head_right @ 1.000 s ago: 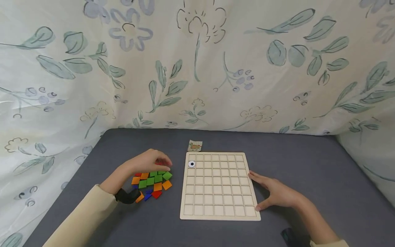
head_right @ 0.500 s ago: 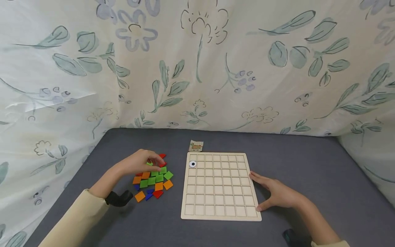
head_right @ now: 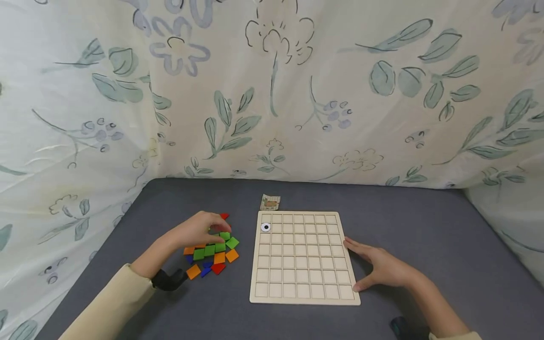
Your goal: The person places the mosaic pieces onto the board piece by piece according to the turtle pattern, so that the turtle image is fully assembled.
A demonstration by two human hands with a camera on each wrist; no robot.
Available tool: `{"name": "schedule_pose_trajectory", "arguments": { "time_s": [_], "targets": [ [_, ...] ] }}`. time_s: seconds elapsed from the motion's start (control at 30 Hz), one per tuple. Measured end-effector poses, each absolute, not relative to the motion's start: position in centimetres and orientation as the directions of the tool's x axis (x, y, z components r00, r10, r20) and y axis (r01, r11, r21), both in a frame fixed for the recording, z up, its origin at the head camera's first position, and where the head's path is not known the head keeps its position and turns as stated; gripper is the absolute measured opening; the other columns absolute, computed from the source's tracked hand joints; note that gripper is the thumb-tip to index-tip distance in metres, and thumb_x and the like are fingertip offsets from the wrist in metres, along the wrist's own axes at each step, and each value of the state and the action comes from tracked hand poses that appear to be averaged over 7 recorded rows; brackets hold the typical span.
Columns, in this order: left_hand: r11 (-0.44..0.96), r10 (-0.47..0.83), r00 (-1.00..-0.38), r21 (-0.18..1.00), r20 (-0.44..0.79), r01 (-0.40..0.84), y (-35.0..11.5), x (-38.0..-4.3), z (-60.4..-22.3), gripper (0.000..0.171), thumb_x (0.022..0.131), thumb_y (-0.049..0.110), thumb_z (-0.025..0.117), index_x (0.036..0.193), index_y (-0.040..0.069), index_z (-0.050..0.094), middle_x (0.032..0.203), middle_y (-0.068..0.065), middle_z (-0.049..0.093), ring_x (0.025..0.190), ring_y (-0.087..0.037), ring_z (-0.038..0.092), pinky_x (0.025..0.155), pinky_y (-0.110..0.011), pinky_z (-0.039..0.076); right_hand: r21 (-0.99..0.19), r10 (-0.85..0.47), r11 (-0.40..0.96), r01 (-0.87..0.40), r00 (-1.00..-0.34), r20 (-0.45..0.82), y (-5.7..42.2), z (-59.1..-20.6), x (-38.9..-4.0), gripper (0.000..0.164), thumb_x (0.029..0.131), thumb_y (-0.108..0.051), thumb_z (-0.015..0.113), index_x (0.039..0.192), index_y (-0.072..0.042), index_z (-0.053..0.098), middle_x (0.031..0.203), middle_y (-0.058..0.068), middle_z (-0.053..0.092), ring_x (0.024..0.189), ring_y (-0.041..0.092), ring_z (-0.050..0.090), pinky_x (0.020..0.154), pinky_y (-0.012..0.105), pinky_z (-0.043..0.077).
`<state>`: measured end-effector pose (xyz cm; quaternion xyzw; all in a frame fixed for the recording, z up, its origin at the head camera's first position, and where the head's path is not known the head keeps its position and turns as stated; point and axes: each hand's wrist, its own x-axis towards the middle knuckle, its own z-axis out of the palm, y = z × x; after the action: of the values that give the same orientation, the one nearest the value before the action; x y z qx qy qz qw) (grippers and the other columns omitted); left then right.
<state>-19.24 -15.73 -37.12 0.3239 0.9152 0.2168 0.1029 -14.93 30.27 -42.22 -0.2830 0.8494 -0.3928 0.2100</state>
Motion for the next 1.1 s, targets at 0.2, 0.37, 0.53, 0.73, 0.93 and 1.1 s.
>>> {"name": "schedule_pose_trajectory", "arguments": {
  "time_s": [0.2,0.37,0.53,0.73,0.93,1.1],
  "targets": [
    [0.728,0.626,-0.774,0.422,-0.091,0.539,-14.8,-19.4,-37.8,0.024,0.080,0.009,0.071,0.104,0.008,0.070,0.102,-0.005,0.066,0.089,-0.022,0.059,0.076,-0.033,0.049,-0.781,-0.633,0.540,-0.314,-0.763,-0.130,30.3,-42.4,-14.8,0.100,0.068,-0.033,0.078,0.145,-0.001,0.023,0.149,0.028,0.011,0.117,-0.022,0.012,0.088,0.007,0.031],
    [0.753,0.623,-0.771,0.367,-0.132,0.546,-14.3,-19.6,-38.6,0.027,0.077,0.009,0.073,0.105,0.011,0.070,0.105,-0.002,0.064,0.094,-0.020,0.058,0.079,-0.033,0.049,-0.777,-0.630,0.546,-0.313,-0.765,-0.134,30.3,-42.5,-14.8,0.100,0.069,-0.033,0.078,0.146,-0.003,0.022,0.149,0.027,0.011,0.118,-0.020,0.012,0.088,0.008,0.032],
    [0.741,0.649,-0.748,0.333,-0.136,0.583,-14.0,-19.6,-39.1,0.028,0.077,0.006,0.072,0.105,0.010,0.070,0.105,-0.003,0.064,0.098,-0.020,0.058,0.081,-0.033,0.049,-0.773,-0.633,0.550,-0.315,-0.761,-0.140,30.2,-42.6,-14.8,0.098,0.070,-0.032,0.078,0.146,-0.005,0.022,0.150,0.026,0.011,0.120,-0.019,0.012,0.090,0.013,0.035],
    [0.729,0.670,-0.732,0.305,-0.128,0.613,-13.6,-19.9,-39.4,0.029,0.075,0.005,0.073,0.104,0.009,0.071,0.105,-0.004,0.064,0.097,-0.020,0.058,0.080,-0.032,0.049,-0.772,-0.634,0.551,-0.318,-0.760,-0.140,30.2,-42.6,-14.9,0.099,0.070,-0.033,0.078,0.146,-0.006,0.022,0.150,0.025,0.010,0.121,-0.017,0.012,0.091,0.014,0.035],
    [0.722,0.679,-0.722,0.302,-0.134,0.623,-13.4,-20.3,-39.5,0.028,0.074,0.005,0.074,0.102,0.008,0.072,0.103,-0.004,0.065,0.097,-0.020,0.059,0.079,-0.031,0.050,-0.768,-0.636,0.554,-0.321,-0.759,-0.141,30.2,-42.5,-14.9,0.099,0.070,-0.033,0.077,0.146,-0.005,0.022,0.150,0.026,0.010,0.121,-0.018,0.012,0.092,0.019,0.037],
    [0.730,0.674,-0.724,0.284,-0.147,0.622,-13.0,-20.2,-39.6,0.026,0.075,0.008,0.075,0.101,0.010,0.073,0.101,-0.002,0.066,0.095,-0.020,0.060,0.078,-0.030,0.050,-0.785,-0.644,0.529,-0.321,-0.755,-0.125,30.1,-42.7,-14.9,0.099,0.070,-0.031,0.078,0.146,-0.002,0.022,0.149,0.027,0.009,0.117,-0.023,0.011,0.089,0.008,0.032]
  ]
}}
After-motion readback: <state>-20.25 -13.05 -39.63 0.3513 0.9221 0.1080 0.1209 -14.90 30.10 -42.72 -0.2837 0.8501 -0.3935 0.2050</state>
